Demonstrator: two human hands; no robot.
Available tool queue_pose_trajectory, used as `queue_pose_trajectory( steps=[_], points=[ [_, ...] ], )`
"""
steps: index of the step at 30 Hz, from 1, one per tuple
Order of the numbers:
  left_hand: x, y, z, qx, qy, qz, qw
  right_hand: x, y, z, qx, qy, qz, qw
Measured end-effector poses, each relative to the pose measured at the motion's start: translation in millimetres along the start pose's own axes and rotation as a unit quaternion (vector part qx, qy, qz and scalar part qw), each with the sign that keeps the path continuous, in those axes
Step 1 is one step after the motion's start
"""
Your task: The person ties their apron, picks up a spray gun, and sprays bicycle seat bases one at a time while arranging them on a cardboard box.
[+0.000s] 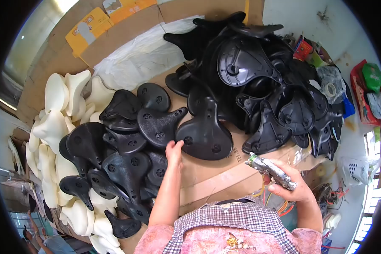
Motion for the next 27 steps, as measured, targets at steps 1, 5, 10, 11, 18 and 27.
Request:
queue_pose_trajectory(
  steps=[1,5,10,11,18,27],
  points=[
    [6,15,-26,-0.012,-0.025,0.026,0.999,2,8,-2,0.003,-0.002,-0.002,1.0],
    [17,-4,-28,0.072,-0.171,0.017,0.982,10,38,-4,0.027,-0.005,-0.006,1.0],
    [12,18,-17,0.011,0.162,0.14,0.977,19,64,-13,0.051,-0.059,-0.033,0.996],
    [10,34,-21,0.025,0.199,0.154,0.968,20,66,-14,0.048,-0.061,-0.034,0.996],
    [-22,67,-8,0.084,0.297,0.15,0.939,13,65,11,-0.035,-0.158,-0.149,0.976],
    [-81,94,-73,0.245,0.389,0.04,0.887,27,68,-4,0.021,-0.049,-0.019,0.998]
  ],
)
Point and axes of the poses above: each hand's wrist, its own y-axis away from the middle knuckle, its own x-axis out of the palm, z = x × y, the point moved 5 cm from there along -y, towards the middle knuckle, and after that the axes turned 9 degrees about z, right-handed, at the moved point
